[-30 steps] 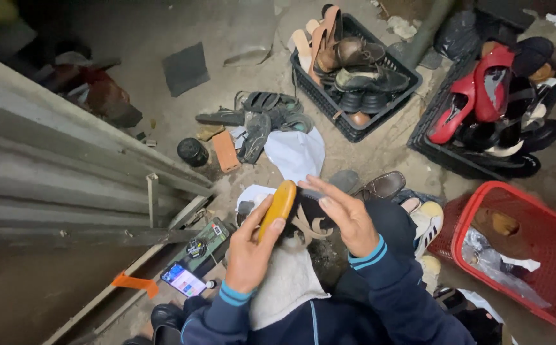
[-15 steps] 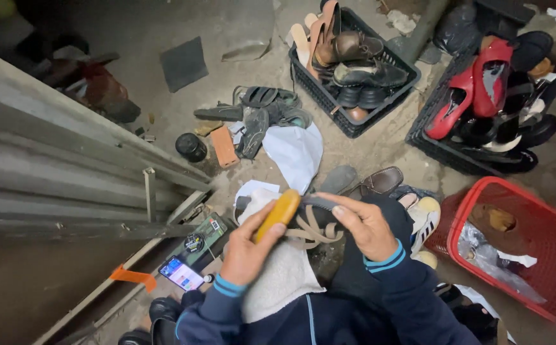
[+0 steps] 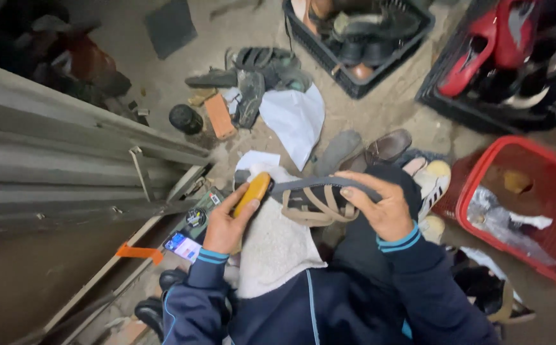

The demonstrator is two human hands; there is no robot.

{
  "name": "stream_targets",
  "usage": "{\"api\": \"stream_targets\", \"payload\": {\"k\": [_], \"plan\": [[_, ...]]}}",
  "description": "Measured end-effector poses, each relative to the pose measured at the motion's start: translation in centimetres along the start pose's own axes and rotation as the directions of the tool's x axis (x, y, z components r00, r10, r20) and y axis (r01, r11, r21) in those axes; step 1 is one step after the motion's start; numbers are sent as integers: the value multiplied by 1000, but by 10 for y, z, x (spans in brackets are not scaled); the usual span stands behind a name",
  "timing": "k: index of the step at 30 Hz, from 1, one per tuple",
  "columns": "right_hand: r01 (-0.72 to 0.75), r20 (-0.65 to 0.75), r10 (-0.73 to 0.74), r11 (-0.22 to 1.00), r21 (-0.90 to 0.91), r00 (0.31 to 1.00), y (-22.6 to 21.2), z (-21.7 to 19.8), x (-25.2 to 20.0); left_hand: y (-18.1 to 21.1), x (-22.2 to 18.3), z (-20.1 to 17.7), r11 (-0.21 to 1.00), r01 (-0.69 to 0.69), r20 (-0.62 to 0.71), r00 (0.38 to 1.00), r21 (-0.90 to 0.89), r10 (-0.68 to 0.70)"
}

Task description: Repairing a sandal by hammering the sole and applying a substance with a sponge.

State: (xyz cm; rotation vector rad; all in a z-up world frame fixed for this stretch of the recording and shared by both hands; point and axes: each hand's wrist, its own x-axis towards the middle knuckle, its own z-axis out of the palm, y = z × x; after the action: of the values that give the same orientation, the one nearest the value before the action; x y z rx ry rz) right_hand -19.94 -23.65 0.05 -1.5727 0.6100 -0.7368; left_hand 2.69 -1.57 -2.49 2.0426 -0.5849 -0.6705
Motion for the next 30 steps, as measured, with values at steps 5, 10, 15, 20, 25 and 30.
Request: {"api": "stream_targets", "payload": {"k": [5,10,15,20,25,30], "plan": [[3,30,-4,999,52,1000,6,-10,-2,60,-28,34,980,-197,63,978,-15,198],[1,10,-1,997,72,1000,29,-33,-8,33,-13,32,971,-231,91,970,63,225],[-56,13,55,995,86,998,44,-46,-12,24,-6,34,982,-146,26,989,117,144],[-67,32,64,989,128,997,55,-51,-16,86,-28,83,944,-312,142,945,112,295],[-80,-2,81,988,131,997,74,-63,-26,56,-3,78,929,-344,132,936,135,327],[-103,-54,110,988,117,993,74,-80,-25,60,-1,99,961,-248,58,969,127,242]]}}
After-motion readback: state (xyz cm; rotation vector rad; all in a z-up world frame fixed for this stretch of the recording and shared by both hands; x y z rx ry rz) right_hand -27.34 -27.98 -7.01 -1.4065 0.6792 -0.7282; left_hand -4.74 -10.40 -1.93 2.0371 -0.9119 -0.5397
